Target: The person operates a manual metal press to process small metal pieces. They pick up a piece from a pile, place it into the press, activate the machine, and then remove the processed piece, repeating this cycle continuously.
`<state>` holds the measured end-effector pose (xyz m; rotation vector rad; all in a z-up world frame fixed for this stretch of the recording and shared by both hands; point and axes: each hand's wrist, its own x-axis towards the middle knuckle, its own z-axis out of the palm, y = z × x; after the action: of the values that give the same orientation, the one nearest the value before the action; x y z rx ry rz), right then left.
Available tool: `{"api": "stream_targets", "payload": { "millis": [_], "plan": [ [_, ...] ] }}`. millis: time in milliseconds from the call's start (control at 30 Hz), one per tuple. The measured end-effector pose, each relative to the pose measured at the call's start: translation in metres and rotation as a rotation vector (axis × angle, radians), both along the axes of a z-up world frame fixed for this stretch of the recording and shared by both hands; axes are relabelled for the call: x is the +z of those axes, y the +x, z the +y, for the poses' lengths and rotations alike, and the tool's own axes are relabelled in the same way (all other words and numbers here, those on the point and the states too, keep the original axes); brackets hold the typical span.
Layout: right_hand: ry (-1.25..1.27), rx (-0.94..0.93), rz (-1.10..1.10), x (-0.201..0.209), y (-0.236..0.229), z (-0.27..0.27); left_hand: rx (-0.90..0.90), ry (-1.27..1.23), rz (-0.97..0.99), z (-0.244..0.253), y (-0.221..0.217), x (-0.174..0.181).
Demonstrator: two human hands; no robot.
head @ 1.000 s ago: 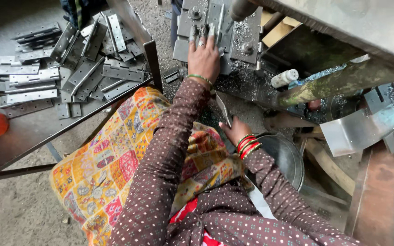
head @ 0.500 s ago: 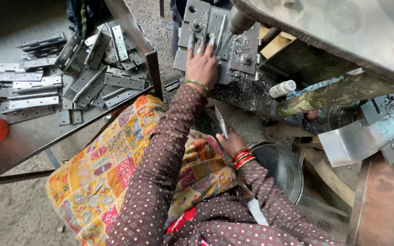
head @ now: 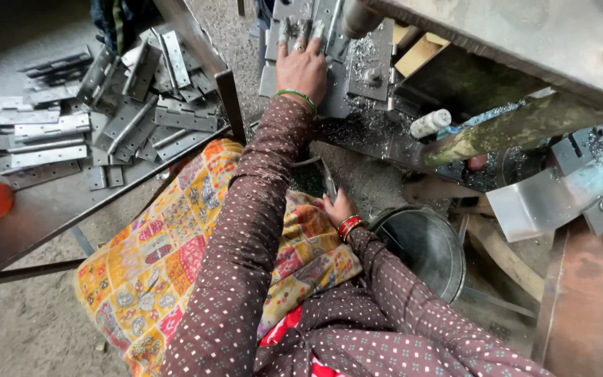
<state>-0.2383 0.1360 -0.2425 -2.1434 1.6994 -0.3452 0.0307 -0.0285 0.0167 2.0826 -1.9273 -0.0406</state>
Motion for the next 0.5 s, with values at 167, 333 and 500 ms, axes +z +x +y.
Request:
{"api": "stream_targets", "payload": {
  "millis": [167, 333, 500],
  "plan": [
    [0.262, 0.006, 0.020, 0.090, -0.014, -0.011, -0.044, -0.019, 0.029, 0.011, 0.006, 0.009],
    [0.057, -0.059, -0.184, 0.161, -0.011, -0.015, -0.137, -0.137, -0.044, 0.092, -0.018, 0.019],
    [-0.205, 0.045, -0.231, 0.174, 0.000, -0.011, -0.147, -0.427, -0.091, 0.153, -0.025, 0.018]
  ]
}}
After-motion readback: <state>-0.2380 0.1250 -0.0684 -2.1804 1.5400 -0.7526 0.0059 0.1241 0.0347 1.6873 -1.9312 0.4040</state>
